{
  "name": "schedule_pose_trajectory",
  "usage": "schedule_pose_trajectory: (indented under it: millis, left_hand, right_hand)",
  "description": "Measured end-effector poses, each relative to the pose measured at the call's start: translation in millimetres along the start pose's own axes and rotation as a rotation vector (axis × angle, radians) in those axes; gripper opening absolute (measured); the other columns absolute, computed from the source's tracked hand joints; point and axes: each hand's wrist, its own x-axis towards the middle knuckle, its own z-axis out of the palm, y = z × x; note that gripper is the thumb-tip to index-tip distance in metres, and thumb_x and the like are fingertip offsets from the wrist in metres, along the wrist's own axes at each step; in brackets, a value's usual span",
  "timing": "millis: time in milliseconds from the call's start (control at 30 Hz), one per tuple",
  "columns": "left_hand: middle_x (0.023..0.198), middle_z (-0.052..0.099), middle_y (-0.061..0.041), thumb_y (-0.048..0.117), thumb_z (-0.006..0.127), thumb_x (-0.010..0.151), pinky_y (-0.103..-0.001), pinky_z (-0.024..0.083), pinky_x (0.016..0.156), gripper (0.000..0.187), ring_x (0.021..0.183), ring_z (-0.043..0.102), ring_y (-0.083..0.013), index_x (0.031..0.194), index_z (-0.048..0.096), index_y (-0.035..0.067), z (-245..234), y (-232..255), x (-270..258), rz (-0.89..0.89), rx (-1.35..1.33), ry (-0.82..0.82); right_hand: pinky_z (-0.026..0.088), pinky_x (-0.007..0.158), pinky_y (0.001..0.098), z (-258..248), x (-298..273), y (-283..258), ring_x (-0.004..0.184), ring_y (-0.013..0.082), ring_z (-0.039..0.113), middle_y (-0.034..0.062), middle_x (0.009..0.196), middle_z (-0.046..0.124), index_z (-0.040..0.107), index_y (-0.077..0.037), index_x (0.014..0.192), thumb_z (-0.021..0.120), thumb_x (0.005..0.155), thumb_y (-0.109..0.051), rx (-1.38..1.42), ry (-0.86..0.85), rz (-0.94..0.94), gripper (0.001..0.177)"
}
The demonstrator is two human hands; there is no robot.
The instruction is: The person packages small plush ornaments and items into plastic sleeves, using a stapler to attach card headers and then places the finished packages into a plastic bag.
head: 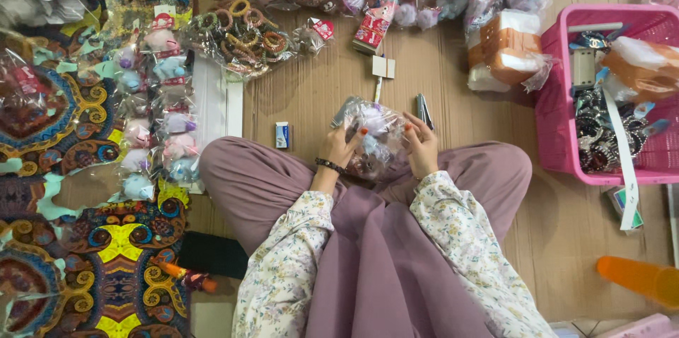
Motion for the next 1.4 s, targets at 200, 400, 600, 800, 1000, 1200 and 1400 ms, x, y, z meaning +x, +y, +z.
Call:
schedule_pose_trajectory:
  millis: [200, 400, 600, 800, 1000, 1200, 1400]
  left_hand:
    - [0.089, 0.075, -0.013, 0.077, 0.064, 0.084, -0.043, 0.060, 0.080, 0.067, 0.095, 0.073, -0.0330, 0.118, 0.070, 0.019, 25, -35, 2, -0.140, -0.065, 0.043]
    - [0.073, 0.071, -0.019, 0.068, 0.047, 0.100, -0.047, 0.059, 0.067, 0.061, 0.079, 0.074, -0.0358, 0.089, 0.076, 0.015, 4, -3, 2, -0.246, 0.175, 0.179]
    - [0.067, 0.070, -0.018, 0.070, 0.045, 0.101, -0.044, 0.059, 0.062, 0.072, 0.073, 0.074, -0.0352, 0.073, 0.070, 0.009, 3, -7, 5, -0.358, 0.139, 0.284]
    - [0.066, 0.069, -0.018, 0.066, 0.044, 0.101, -0.047, 0.056, 0.067, 0.071, 0.075, 0.072, -0.0400, 0.073, 0.074, 0.008, -2, -28, 12, -0.528, 0.037, 0.424]
    - [0.065, 0.068, -0.020, 0.056, 0.051, 0.102, -0.049, 0.053, 0.063, 0.065, 0.077, 0.071, -0.0433, 0.071, 0.071, 0.003, 2, -2, 4, -0.418, -0.045, 0.490]
    - [0.053, 0.063, -0.016, 0.045, 0.060, 0.101, -0.041, 0.052, 0.050, 0.053, 0.057, 0.069, -0.0357, 0.062, 0.063, 0.009, 13, -9, -5, -0.186, 0.204, 0.742]
    - [0.048, 0.059, -0.008, 0.047, 0.063, 0.099, -0.034, 0.051, 0.046, 0.052, 0.050, 0.067, -0.0278, 0.059, 0.059, 0.015, 19, -12, -5, -0.096, 0.347, 0.802]
  right_hand:
    - [0.058, 0.088, 0.0358, -9, 5, 1, 0.107, 0.0264, 0.071, 0.0230, 0.114, 0.074, 0.077, -0.002, 0.109, 0.080, 0.090, -0.002, -0.377, 0.051, -0.400, 0.018]
    - [0.053, 0.100, 0.0442, -1, 2, -24, 0.122, 0.0343, 0.064, 0.0206, 0.128, 0.067, 0.078, -0.003, 0.100, 0.077, 0.090, -0.001, -0.432, -0.169, -0.489, 0.010]
    - [0.050, 0.103, 0.0406, 15, -7, -47, 0.123, 0.0333, 0.064, 0.0118, 0.112, 0.073, 0.083, -0.013, 0.094, 0.085, 0.081, -0.006, -0.654, -0.392, -0.599, 0.015]
    - [0.046, 0.109, 0.0477, 0, 2, -42, 0.129, 0.0347, 0.056, 0.0109, 0.109, 0.067, 0.079, -0.006, 0.093, 0.078, 0.090, -0.011, -0.617, -0.451, -0.526, 0.005]
    - [0.059, 0.089, 0.0300, 18, 14, 12, 0.121, 0.0219, 0.061, -0.0033, 0.134, 0.049, 0.054, -0.018, 0.126, 0.052, 0.109, -0.025, 0.117, -0.066, -0.055, 0.019]
    - [0.051, 0.072, 0.0317, 23, 19, 77, 0.082, 0.0202, 0.061, 0.0038, 0.095, 0.056, 0.051, -0.016, 0.104, 0.079, 0.095, -0.052, -0.487, 0.364, -0.198, 0.046]
    - [0.053, 0.055, 0.0251, 40, 10, 67, 0.062, 0.0133, 0.064, 0.0036, 0.070, 0.068, 0.073, -0.016, 0.085, 0.071, 0.101, -0.029, -0.631, 0.203, -0.227, 0.021]
